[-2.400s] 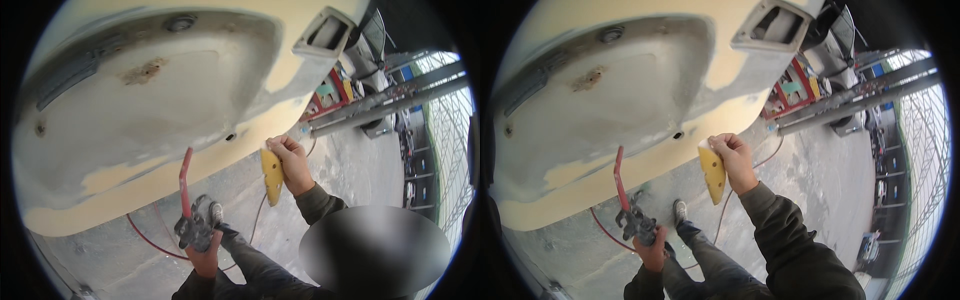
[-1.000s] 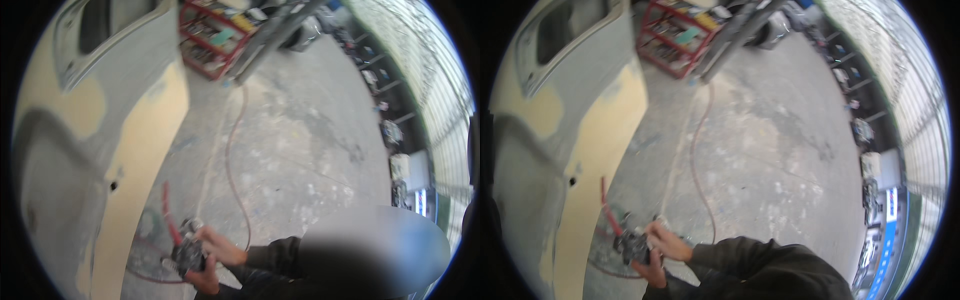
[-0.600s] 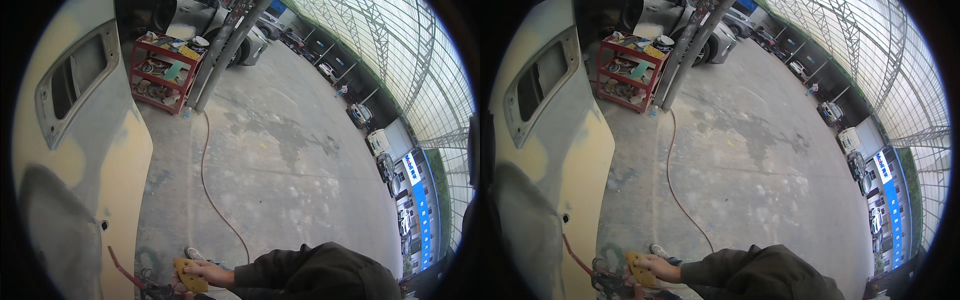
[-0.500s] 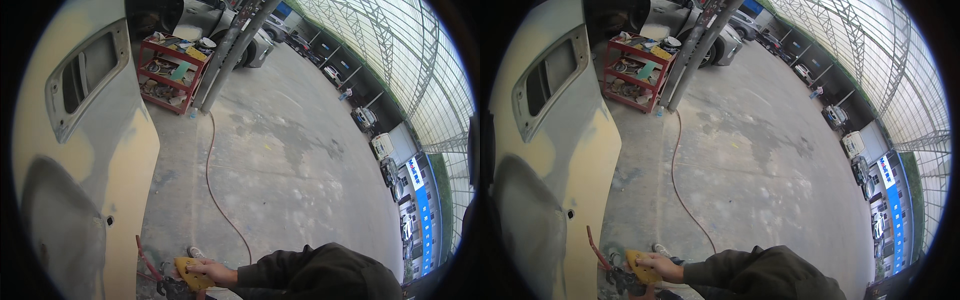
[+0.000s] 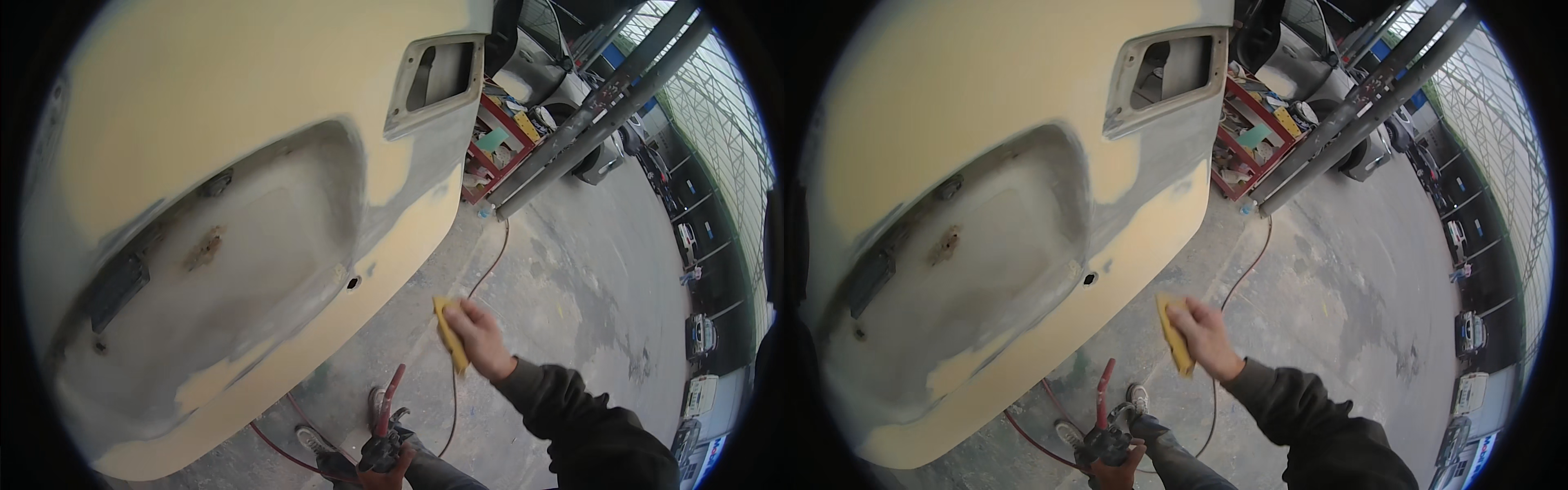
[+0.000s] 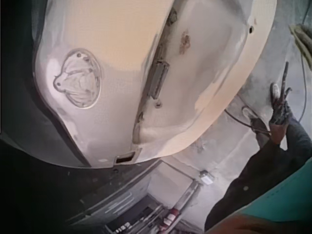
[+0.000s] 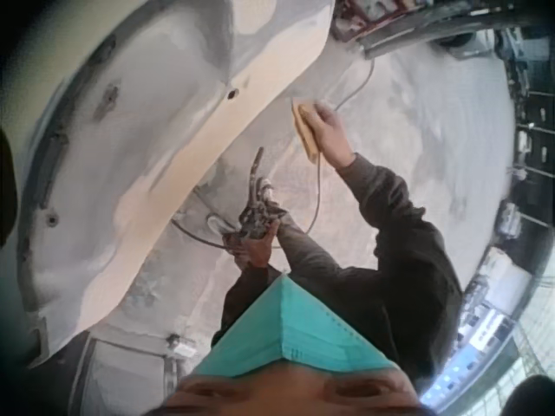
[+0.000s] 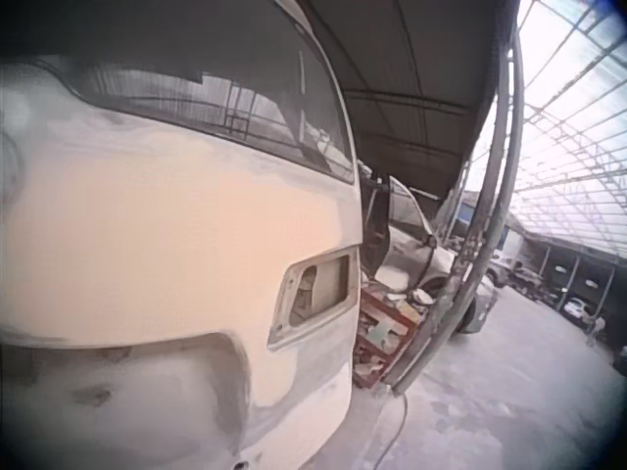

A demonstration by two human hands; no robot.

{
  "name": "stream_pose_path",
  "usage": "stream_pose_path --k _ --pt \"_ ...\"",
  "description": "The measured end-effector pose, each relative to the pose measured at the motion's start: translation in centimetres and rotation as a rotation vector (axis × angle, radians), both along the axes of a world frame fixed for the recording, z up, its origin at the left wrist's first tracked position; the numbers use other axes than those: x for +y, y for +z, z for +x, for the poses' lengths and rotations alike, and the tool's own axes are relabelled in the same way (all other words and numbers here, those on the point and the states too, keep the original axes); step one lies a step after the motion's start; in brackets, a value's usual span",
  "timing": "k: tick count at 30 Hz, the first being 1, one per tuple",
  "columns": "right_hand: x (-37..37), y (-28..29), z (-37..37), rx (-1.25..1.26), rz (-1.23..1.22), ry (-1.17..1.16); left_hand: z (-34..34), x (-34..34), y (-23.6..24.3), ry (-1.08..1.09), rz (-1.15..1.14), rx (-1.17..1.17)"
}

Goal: The person sands the surface of a detached car trunk lid using a yellow sanding block. They move the block across various areas, including around a circular hole and the license plate recess, to smooth the surface.

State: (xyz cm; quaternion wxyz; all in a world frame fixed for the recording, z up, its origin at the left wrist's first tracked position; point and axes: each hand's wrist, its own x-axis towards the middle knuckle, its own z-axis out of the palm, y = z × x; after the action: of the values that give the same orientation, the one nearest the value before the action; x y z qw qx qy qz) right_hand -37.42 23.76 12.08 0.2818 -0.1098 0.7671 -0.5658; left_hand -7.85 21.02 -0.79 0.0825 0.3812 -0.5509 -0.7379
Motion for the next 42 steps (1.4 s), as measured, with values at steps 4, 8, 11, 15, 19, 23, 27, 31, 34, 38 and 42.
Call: stream_pose_path --k 4,8,11,15,19,23,27,31,34,38,42 --pt "-7.9 5.0 -6.8 0.879 0.078 0.211 1.4 1.7 -1.9 0.125 0.038 0.090" --pt "-14.9 7.5 -9.9 1.260 0.206 0.279 1.7 1.6 -1.2 0.211 0.124 0.120" --pt "-17.8 9.2 -11.0 1.480 0.204 0.224 1.6 1.5 -1.1 0.190 0.137 0.115" --pt "-19.8 9.1 -11.3 1.654 0.132 0.134 1.5 0.3 -1.2 0.171 -0.101 0.187" --pt "-20.2 8.2 -11.5 1.651 0.139 0.134 1.4 -1.6 0.8 0.215 0.142 0.120" --pt "-21.0 9.9 -11.6 1.756 0.036 0.210 2.0 -2.0 0.2 0.212 0.062 0.110" --pt "-20.3 9.7 -11.8 1.627 0.160 0.246 1.4 -2.7 1.0 0.166 0.040 0.106" --pt "-21.5 11.8 -11.6 1.920 0.090 0.346 1.5 -3.4 1.6 0.200 0.102 0.086" --pt "-19.7 10.1 -12.1 1.588 0.218 0.277 1.4 -3.0 1.0 0.132 0.064 0.092" --pt "-21.1 11.7 -11.3 1.770 0.200 0.364 1.4 -3.4 1.3 0.170 0.006 0.097" --pt "-20.1 9.9 -11.4 1.680 0.182 0.239 1.8 -2.7 0.2 0.110 -0.098 0.124"
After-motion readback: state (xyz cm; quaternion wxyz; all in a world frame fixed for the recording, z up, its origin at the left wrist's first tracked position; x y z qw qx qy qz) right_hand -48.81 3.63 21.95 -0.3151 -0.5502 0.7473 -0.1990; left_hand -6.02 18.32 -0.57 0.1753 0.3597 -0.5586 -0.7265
